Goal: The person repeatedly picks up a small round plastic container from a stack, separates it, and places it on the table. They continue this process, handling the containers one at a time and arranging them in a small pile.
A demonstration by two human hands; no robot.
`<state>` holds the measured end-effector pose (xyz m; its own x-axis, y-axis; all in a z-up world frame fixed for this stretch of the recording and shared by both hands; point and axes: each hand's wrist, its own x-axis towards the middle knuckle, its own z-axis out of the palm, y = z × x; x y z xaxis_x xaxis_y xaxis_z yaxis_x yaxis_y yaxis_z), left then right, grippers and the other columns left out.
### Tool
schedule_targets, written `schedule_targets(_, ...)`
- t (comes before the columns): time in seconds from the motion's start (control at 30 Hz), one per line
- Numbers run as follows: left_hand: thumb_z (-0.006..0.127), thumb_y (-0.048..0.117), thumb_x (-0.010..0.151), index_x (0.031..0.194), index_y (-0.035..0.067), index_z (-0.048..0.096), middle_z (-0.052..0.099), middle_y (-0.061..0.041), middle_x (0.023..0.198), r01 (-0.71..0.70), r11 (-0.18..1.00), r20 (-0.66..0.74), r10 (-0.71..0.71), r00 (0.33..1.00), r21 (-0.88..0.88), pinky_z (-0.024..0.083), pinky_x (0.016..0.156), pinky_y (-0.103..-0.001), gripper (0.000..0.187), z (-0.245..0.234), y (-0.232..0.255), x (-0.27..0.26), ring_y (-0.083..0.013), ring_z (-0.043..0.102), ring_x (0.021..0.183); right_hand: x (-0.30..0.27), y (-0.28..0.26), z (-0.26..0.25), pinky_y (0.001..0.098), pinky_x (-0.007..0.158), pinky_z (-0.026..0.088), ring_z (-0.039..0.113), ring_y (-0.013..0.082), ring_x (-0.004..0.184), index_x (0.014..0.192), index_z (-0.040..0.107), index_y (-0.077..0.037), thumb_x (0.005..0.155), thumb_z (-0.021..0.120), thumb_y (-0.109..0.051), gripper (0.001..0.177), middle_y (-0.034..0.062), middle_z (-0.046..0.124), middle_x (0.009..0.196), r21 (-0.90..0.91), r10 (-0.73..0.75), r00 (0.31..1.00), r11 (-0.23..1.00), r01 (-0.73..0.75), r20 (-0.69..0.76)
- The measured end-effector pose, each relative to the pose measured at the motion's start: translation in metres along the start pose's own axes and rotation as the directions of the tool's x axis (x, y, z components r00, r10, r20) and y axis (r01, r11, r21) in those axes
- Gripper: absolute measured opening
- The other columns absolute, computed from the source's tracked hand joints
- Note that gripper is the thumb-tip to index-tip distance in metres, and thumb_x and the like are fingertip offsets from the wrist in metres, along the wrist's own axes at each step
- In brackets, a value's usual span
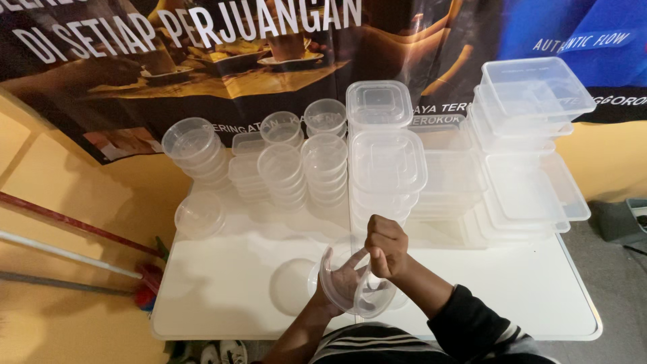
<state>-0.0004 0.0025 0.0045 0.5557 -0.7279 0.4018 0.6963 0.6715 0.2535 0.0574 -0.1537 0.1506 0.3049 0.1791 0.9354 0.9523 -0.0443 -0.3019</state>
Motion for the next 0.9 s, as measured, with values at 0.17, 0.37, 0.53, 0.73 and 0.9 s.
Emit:
schedule_targets(0.17,0.028,0.076,0.093,0.166,0.012,0.017,0.029,-0.009,0.167,-0.169,0.922,-0.442,-0.002,0.897,-0.347,0.041,0.113,-0.055,0.098,0.009,-0.004,0.001,-0.0296,0.051,0.138,0.002,-0.007,0.002,0.0352,0.049,0.028,0.039,0.0206,0.055,0.060,0.043,-0.005,0.106,0.043,-0.025,0.050,0.0068,0.038,0.063,-0.045,-0.012,0.999,0.999,0.010,-0.032)
schedule_targets(0.37,0.029,0.084,0.089,0.166,0.015,0.019,0.031,-0.022,0.163,-0.028,0.967,-0.366,-0.070,0.928,-0.253,0.057,0.100,-0.048,0.104,0.009,0.002,-0.002,-0.0396,0.060,0.125,0.000,-0.009,0.003,0.0346,0.049,0.028,0.039,0.0202,0.055,0.060,0.042,-0.005,0.107,0.044,-0.026,0.051,0.0068,0.038,0.063,-0.042,-0.001,0.999,0.999,-0.001,-0.042)
schedule_targets(0.53,0.030,0.083,0.096,0.171,0.016,0.017,0.031,-0.027,0.161,-0.031,0.958,-0.314,-0.063,0.947,-0.285,0.058,0.096,-0.062,0.101,0.004,0.010,-0.007,-0.0488,0.056,0.128,-0.002,-0.010,-0.002,0.0347,0.049,0.029,0.039,0.0204,0.054,0.059,0.040,-0.006,0.106,0.044,-0.027,0.051,0.0062,0.038,0.061,-0.003,-0.007,1.000,1.000,0.007,-0.004)
schedule_targets(0.73,0.029,0.082,0.092,0.166,0.022,0.017,0.028,-0.028,0.163,-0.063,0.977,-0.278,0.005,0.961,-0.203,0.050,0.092,-0.077,0.096,0.006,0.034,-0.022,-0.0586,0.041,0.140,-0.003,-0.026,-0.035,0.0355,0.050,0.030,0.037,0.0195,0.053,0.059,0.040,-0.009,0.105,0.042,-0.028,0.050,0.0051,0.038,0.061,0.008,-0.092,0.991,0.996,0.091,0.094)
schedule_targets(0.9,0.025,0.086,0.089,0.164,0.024,0.016,0.025,-0.027,0.163,-0.158,0.961,-0.220,0.107,0.970,-0.229,0.046,0.097,-0.077,0.098,0.018,0.051,-0.028,-0.0571,0.035,0.141,-0.015,-0.039,-0.051,0.0336,0.050,0.029,0.034,0.0188,0.054,0.057,0.035,-0.010,0.101,0.043,-0.025,0.046,0.0042,0.034,0.061,-0.065,-0.180,0.983,0.981,0.182,0.027)
